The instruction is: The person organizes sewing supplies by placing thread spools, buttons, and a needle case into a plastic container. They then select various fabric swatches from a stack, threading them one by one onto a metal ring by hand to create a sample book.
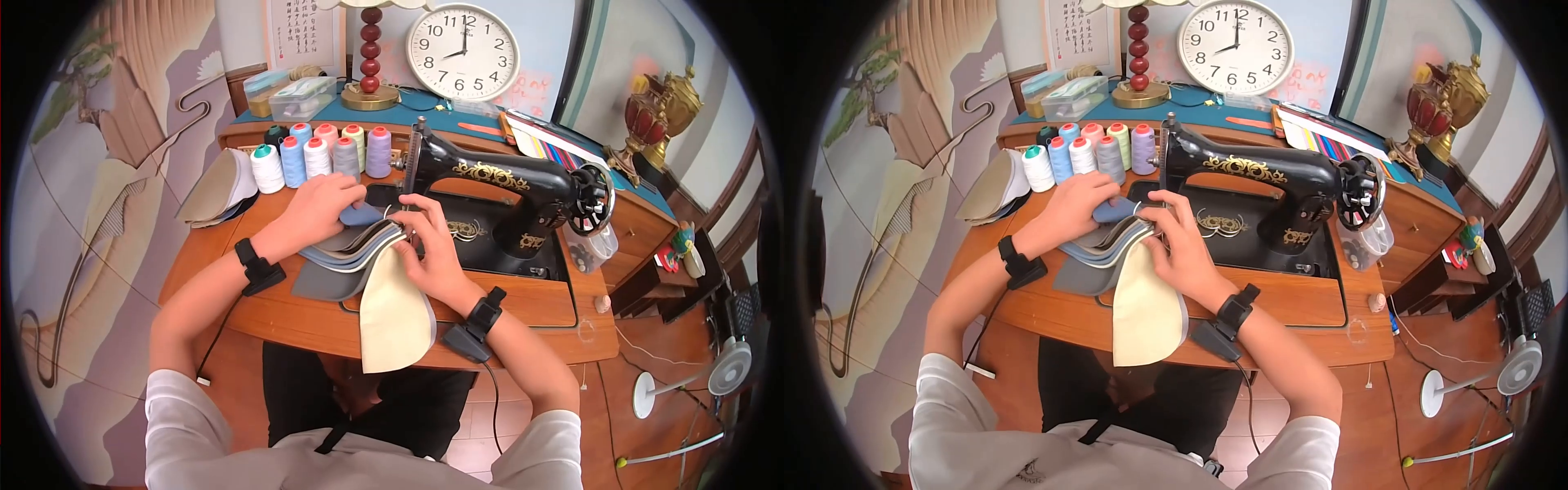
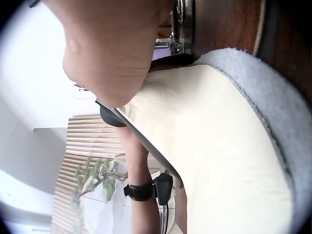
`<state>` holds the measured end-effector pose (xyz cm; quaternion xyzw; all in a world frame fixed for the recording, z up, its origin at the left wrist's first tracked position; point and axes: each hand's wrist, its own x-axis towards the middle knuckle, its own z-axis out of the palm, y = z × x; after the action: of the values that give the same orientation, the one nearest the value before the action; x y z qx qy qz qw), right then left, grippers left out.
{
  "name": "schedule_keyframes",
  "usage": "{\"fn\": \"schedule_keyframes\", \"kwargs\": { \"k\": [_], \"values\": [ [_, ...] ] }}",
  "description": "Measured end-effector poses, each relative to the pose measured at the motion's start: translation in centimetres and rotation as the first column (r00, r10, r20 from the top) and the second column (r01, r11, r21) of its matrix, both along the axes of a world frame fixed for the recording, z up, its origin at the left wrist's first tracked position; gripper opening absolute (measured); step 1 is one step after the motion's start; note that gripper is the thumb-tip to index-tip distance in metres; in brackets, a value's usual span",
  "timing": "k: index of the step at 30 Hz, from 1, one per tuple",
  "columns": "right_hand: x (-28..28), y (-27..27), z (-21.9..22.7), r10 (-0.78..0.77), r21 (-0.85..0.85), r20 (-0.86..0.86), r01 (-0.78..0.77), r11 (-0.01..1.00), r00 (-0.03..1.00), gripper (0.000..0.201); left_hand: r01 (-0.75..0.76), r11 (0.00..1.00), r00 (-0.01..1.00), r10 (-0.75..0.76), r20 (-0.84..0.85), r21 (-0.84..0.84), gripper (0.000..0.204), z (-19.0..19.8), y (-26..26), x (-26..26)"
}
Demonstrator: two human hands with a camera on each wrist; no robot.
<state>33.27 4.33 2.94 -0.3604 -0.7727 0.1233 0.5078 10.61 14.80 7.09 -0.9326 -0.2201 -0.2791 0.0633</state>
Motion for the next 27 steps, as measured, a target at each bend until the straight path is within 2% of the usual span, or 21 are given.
{"fn": "schedule_keyframes", "kwargs": {
  "k": [1,5,7,8,9,10,11,13,15,17,19,21,23,25,27],
  "values": [
    [-0.2,0.0,0.0,0.013,-0.014,-0.016,-0.013,1.000,1.000,0.038,-0.067,0.997,0.997,0.068,-0.034,0.028,0.026,0.1,0.1,-0.1],
    [0.0,0.1,0.0,0.036,-0.007,0.004,-0.036,0.999,0.999,0.039,-0.131,0.987,0.990,0.135,-0.041,0.096,0.022,0.3,0.0,0.1],
    [0.1,0.1,-0.1,0.040,-0.033,0.001,-0.040,0.999,0.999,0.040,-0.097,0.994,0.986,0.090,-0.143,-0.048,0.020,0.6,-0.5,0.2],
    [0.1,0.2,0.0,0.053,-0.056,-0.002,-0.053,0.997,0.999,0.040,-0.097,0.994,0.986,0.089,-0.140,-0.049,0.020,0.8,-0.5,0.3],
    [0.1,0.3,0.0,0.057,-0.056,0.002,-0.056,0.997,0.998,0.040,-0.010,0.985,0.991,-0.013,-0.136,-0.169,0.019,0.9,-0.5,0.4],
    [0.1,0.4,0.0,0.044,-0.023,0.007,-0.044,0.999,0.999,0.040,0.072,0.954,0.987,-0.111,-0.118,-0.290,0.019,0.9,-0.6,0.3],
    [0.0,0.4,-0.1,0.032,0.007,0.011,-0.033,0.999,0.999,0.041,0.065,0.953,0.988,-0.102,-0.113,-0.295,0.019,0.7,-0.4,0.4],
    [0.0,0.5,-0.2,0.031,-0.011,0.011,-0.031,0.999,0.999,0.041,0.229,0.847,0.970,-0.238,0.044,-0.480,0.017,0.1,0.6,0.9],
    [0.1,0.4,-0.4,0.018,-0.025,0.010,-0.018,1.000,1.000,0.041,0.239,0.837,0.969,-0.237,0.068,-0.493,0.017,-0.4,1.3,1.1],
    [0.0,0.5,-0.4,0.004,-0.028,0.011,-0.004,1.000,1.000,0.042,0.194,0.683,0.978,-0.081,0.191,-0.704,0.014,-0.6,1.7,1.5],
    [0.0,0.6,-0.5,-0.008,-0.040,0.003,0.008,0.999,1.000,0.043,0.206,0.642,0.978,-0.102,0.184,-0.739,0.011,-1.8,2.3,1.7],
    [0.0,0.6,-0.5,-0.026,-0.058,-0.002,0.026,0.998,1.000,0.043,0.426,0.386,0.900,-0.095,0.425,-0.818,0.011,-3.3,2.0,2.3],
    [0.0,0.7,-0.6,-0.026,-0.031,-0.004,0.026,0.999,1.000,0.043,0.449,0.365,0.892,-0.131,0.433,-0.815,0.016,-3.8,2.1,2.4],
    [0.0,0.6,-0.6,-0.033,-0.048,-0.010,0.033,0.998,0.999,0.042,0.521,0.241,0.849,-0.052,0.525,-0.819,0.021,-3.8,1.7,1.9],
    [-0.2,0.8,-0.7,-0.027,-0.068,-0.016,0.026,0.997,1.000,0.041,0.543,0.205,0.835,-0.034,0.549,-0.814,0.022,-3.4,1.6,1.6]
  ]
}}
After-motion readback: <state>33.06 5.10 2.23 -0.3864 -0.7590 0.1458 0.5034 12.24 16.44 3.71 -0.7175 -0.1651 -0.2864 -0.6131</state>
